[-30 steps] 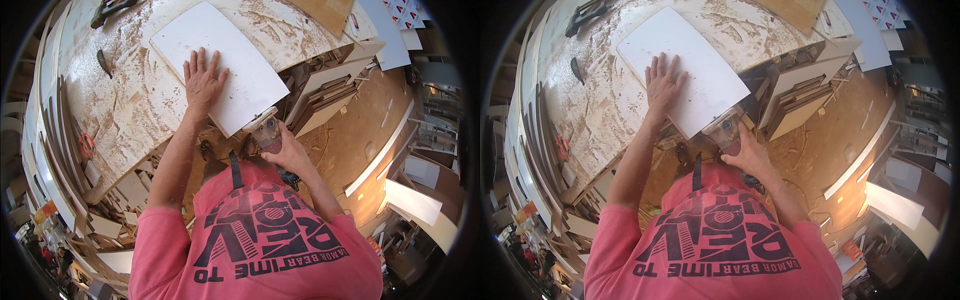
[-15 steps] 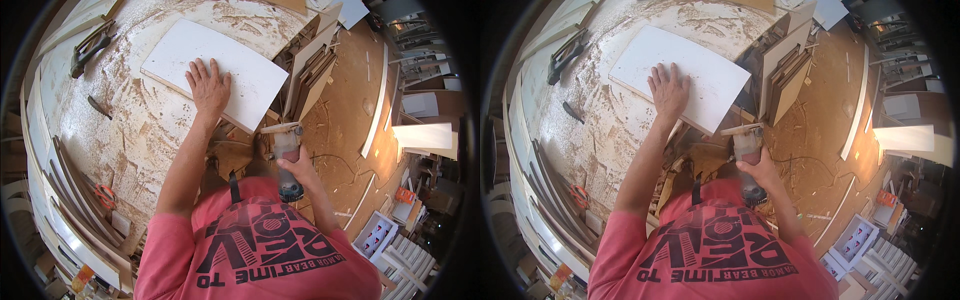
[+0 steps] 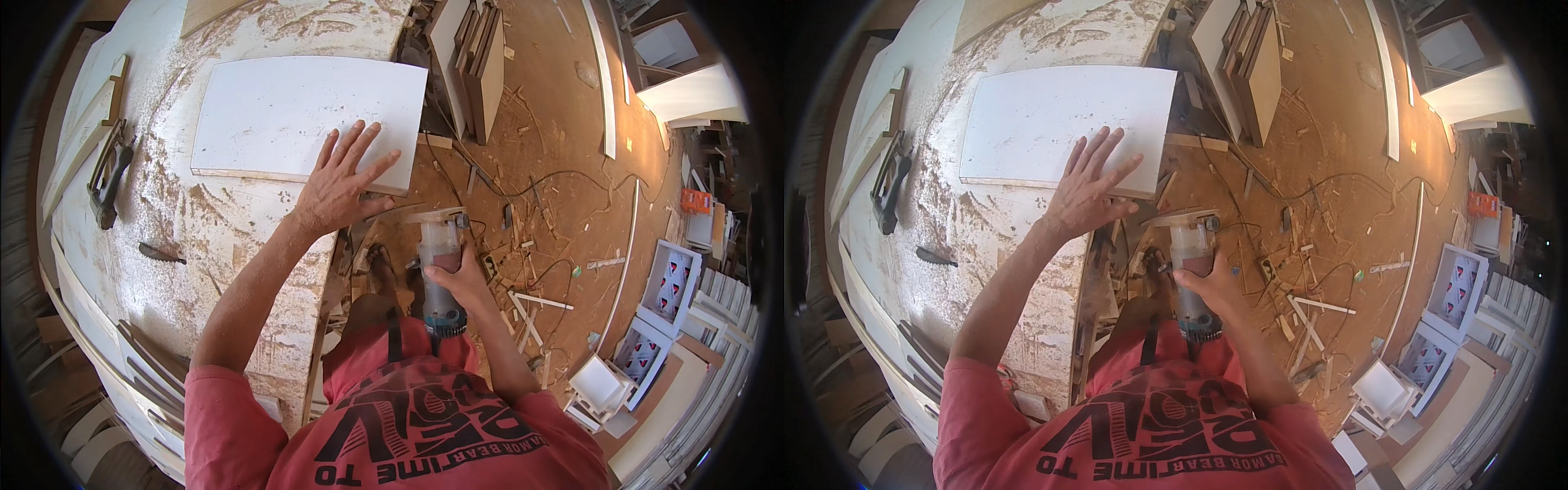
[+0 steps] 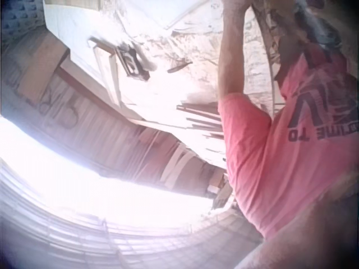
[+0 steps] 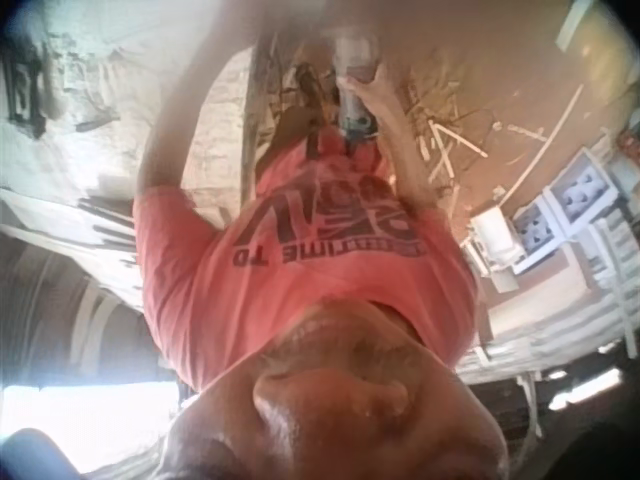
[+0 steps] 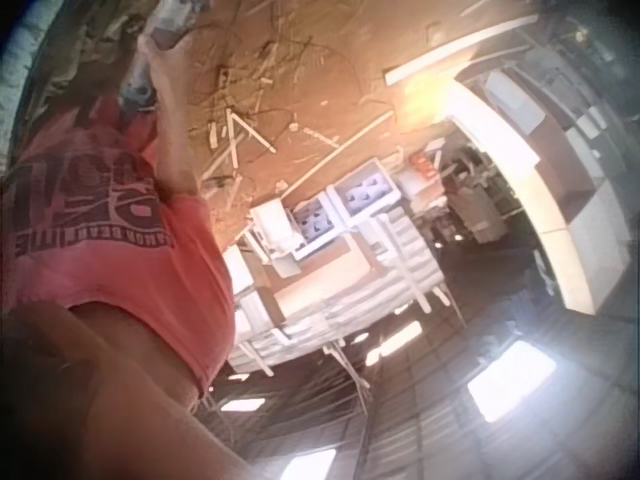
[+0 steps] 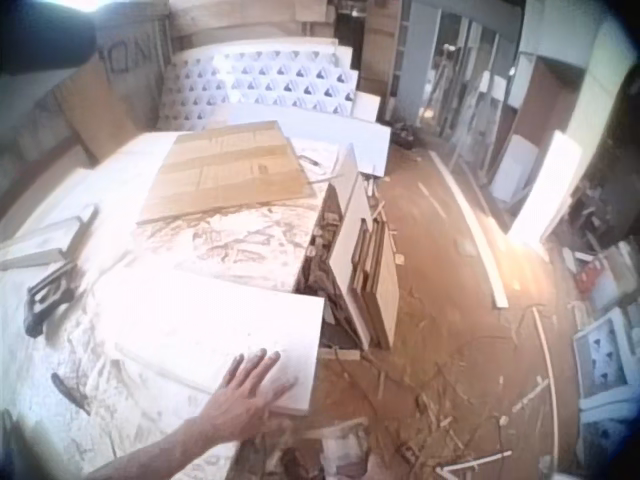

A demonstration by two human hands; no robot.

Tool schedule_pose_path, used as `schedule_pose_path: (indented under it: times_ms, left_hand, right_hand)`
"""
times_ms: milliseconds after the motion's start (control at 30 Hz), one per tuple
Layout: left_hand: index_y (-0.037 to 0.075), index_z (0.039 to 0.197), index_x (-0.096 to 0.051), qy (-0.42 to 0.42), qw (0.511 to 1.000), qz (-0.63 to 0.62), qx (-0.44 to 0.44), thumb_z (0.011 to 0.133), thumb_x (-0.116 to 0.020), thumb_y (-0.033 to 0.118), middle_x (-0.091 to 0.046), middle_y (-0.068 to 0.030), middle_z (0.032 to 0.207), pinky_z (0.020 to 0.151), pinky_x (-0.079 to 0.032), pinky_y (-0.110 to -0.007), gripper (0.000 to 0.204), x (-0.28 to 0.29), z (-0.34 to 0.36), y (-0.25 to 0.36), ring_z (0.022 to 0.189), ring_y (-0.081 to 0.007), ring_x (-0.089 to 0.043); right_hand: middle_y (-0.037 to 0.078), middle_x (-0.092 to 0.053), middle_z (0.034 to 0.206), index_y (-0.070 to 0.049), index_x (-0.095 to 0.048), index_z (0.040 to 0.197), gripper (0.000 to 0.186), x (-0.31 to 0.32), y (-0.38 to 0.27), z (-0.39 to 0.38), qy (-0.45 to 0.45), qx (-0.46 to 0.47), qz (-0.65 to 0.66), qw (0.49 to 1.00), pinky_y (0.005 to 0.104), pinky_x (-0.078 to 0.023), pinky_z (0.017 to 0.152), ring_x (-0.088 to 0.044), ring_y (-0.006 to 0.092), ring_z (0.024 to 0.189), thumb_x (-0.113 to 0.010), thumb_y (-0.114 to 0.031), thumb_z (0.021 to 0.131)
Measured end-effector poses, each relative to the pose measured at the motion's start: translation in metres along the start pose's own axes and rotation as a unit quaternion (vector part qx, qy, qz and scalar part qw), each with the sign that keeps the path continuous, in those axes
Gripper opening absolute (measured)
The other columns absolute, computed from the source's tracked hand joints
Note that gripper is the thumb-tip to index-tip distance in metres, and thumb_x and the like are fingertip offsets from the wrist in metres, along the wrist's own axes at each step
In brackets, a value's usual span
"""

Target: The person uses a handheld router to trim the edges of several wooden boards on a workbench.

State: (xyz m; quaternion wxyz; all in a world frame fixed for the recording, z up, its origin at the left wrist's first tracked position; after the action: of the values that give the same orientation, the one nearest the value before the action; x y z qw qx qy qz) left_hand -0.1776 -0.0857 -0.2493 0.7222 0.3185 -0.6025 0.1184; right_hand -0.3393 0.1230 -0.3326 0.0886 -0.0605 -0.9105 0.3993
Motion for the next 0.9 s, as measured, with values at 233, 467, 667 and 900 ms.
schedule_pose_path:
  times_ms: [233,467,667,900]
  left_hand:
    - [0.018,0.111,-0.064,-0.093,0.988,0.031,-0.116,0.082,-0.074,0.036,-0.025,-0.0115,0.158,0.122,-0.011,-0.057,0.036,-0.028,0.028,0.025,0.149,-0.0281,-0.017]
    - [0.017,0.101,-0.063,-0.081,0.988,0.015,-0.127,0.081,-0.075,0.033,-0.033,-0.0118,0.153,0.121,-0.011,-0.059,0.028,-0.027,0.031,0.028,0.148,-0.0271,-0.021]
    - [0.018,0.105,-0.064,-0.061,0.985,0.035,-0.155,0.082,-0.072,0.033,-0.039,-0.008,0.148,0.121,-0.01,-0.062,0.029,-0.034,0.026,0.031,0.148,-0.0268,-0.021]
    - [0.017,0.111,-0.064,-0.078,0.983,0.04,-0.163,0.082,-0.073,0.027,-0.041,-0.0068,0.147,0.122,-0.011,-0.06,0.032,-0.039,0.022,0.03,0.148,-0.0268,-0.021]
  right_hand:
    - [0.018,-0.056,0.124,0.004,-0.03,0.141,0.094,0.025,0.019,-0.014,0.064,-0.003,0.038,0.997,0.0374,-0.048,0.096,-0.058,0.0262,0.113,-0.082,-0.033,0.073]
    - [0.018,-0.057,0.124,0.007,-0.02,0.146,0.097,0.022,0.011,-0.024,0.071,-0.021,0.071,0.995,0.0347,-0.049,0.094,-0.06,0.0238,0.11,-0.08,-0.027,0.077]
    - [0.021,-0.056,0.129,0.009,-0.01,0.149,0.111,0.017,0.031,-0.016,0.054,-0.049,0.054,0.996,0.0351,-0.048,0.097,-0.059,0.0252,0.116,-0.081,-0.034,0.076]
    - [0.018,-0.059,0.124,0.003,-0.03,0.142,0.088,0.015,0.017,-0.022,0.059,-0.073,0.025,0.995,0.0366,-0.048,0.096,-0.059,0.0237,0.112,-0.081,-0.027,0.076]
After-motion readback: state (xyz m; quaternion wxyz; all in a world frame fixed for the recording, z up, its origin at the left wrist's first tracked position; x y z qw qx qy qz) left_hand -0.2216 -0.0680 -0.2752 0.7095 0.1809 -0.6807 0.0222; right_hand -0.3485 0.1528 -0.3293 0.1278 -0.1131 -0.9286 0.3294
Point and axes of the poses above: each hand's wrist, its own z-axis towards the middle knuckle, its own x-axis out of the back of the hand, y = z × x, the point moved 7 cm from there along z, towards the middle knuckle
